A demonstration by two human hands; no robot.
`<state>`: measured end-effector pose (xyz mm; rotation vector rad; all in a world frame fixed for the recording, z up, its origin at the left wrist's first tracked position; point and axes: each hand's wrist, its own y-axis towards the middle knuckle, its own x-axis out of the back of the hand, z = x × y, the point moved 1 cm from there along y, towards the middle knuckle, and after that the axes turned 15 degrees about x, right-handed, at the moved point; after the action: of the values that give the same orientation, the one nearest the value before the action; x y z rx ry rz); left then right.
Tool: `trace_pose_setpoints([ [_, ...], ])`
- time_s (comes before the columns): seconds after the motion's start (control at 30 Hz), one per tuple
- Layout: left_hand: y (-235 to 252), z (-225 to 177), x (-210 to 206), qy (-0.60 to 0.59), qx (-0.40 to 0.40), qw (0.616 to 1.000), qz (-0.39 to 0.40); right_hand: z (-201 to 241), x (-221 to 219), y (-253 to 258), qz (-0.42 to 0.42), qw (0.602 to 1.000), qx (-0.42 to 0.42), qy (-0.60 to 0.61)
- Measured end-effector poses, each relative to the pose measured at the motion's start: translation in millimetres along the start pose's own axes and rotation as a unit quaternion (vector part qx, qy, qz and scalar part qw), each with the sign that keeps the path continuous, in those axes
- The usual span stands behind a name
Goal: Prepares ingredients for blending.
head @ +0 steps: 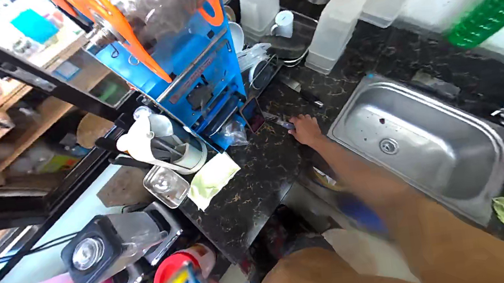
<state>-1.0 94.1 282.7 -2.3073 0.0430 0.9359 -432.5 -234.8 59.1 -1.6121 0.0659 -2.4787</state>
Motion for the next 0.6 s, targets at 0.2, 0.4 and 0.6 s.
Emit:
trace_pose_setpoints([
  [0.2, -5.7, -33.2, -9.0, -0.067, -0.168, 0.97, -0.162, -7.5, 30.4, -142.8, 0.056, 0.941, -0.131, 0.308],
  [0.4, -33.2, -69.0, 40.2, -0.154, -0.315, 0.918, -0.184, 79.7, 12.4, -274.3, 0.16, 0.867, -0.073, 0.466],
  [0.6, -35.6, 14.8, 34.0, -0.06, -0.047, 0.997, 0.028, 205.0, -59.0, -183.7, 0.204, 0.902, 0.014, 0.38],
])
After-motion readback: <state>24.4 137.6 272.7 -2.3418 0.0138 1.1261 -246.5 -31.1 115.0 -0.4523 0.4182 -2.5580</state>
